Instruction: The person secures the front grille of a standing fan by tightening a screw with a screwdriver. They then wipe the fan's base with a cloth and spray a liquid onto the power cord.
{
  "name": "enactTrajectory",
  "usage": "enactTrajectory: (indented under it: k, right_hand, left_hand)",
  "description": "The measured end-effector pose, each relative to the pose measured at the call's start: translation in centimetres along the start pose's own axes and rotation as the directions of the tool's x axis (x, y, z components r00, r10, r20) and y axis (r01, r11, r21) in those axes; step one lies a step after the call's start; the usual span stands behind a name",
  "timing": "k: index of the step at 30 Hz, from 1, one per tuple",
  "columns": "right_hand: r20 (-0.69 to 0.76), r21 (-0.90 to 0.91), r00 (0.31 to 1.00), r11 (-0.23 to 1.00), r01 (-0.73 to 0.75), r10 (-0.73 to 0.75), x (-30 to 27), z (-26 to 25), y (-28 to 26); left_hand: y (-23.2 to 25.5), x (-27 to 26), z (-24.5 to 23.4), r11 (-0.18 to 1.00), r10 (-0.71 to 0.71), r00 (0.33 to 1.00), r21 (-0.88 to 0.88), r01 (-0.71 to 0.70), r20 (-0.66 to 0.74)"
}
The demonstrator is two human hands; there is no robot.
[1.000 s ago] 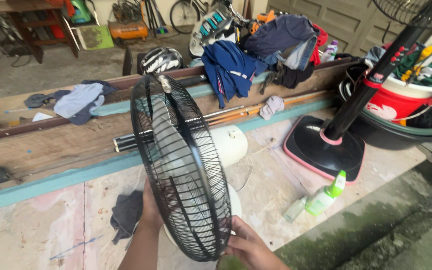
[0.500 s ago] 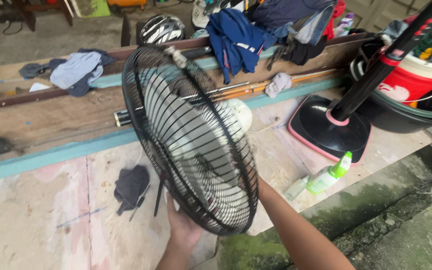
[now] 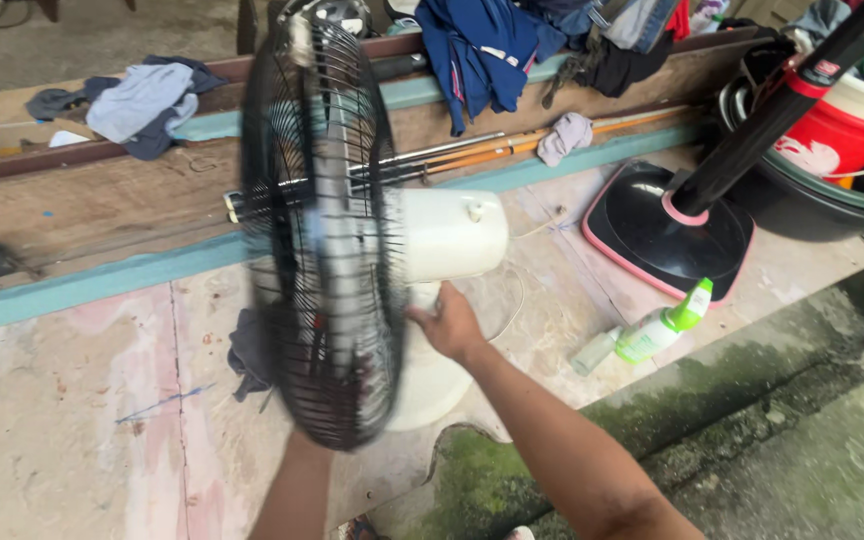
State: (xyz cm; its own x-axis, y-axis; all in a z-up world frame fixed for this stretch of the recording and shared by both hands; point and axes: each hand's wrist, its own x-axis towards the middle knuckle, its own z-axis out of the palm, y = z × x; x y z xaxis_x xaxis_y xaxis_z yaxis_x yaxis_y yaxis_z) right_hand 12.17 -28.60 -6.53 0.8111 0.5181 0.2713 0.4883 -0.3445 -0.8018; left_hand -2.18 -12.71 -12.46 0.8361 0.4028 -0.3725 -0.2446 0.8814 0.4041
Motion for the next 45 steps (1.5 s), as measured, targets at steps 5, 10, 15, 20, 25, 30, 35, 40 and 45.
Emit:
enactTrajectory:
  k: [5,10,15,20,25,30,35,40,45]
  right_hand:
    - [-0.096,-0.019,0.981,0.985,-0.172,0.169,-1.2,1.5,-5.6]
    - [-0.036,-0.115,0.976,0.969,-0.22,0.217,-1.7,3.6,-7.8]
    - [0.037,-0.092,0.964,0.961,-0.261,0.265,-2.5,4.3,-4.9]
    - [-0.056,-0.058,0.996,0.995,-0.075,0.072,-6.8,2.6,2.6]
    - [0.056,-0.27,0.956,0.926,-0.263,0.288,-12.9,1.0,9.0]
    - [0.084,-0.228,0.91,0.897,-0.378,0.405,-16.9,2.4,9.7]
    - [0.074,-0.217,0.876,0.865,-0.452,0.476,-18.5,3.5,8.4]
    - [0.086,-0.176,0.885,0.882,-0.438,0.457,-18.5,3.9,7.1]
    - [0.08,-0.159,0.9,0.897,-0.413,0.429,-17.8,5.2,4.6]
  left_hand:
    - [3.3,-0.3,-2.5,0.997,0.04,0.987,-0.057,-0.049,-0.156]
    - [6.5,-1.1,-1.5,0.995,0.073,0.987,-0.061,-0.083,-0.146]
    - [6.0,-1.0,-2.8,1.0,0.021,0.989,-0.019,-0.024,-0.147]
    - [4.0,0.6,-7.0,0.968,0.074,0.988,0.248,-0.038,-0.137]
    - [4.3,0.5,-10.3,-0.113,0.662,0.75,0.988,0.105,-0.004]
    - [7.5,3.8,-14.0,-0.374,0.57,0.818,0.859,0.349,-0.084]
    - [8.9,7.0,-19.5,-0.386,0.541,0.841,0.885,0.261,-0.012]
    - [11.3,6.7,-20.0,0.13,0.603,0.726,0.857,-0.499,0.331]
    - [15.3,-0.7,-14.9,0.048,0.813,0.568,0.957,-0.287,0.13]
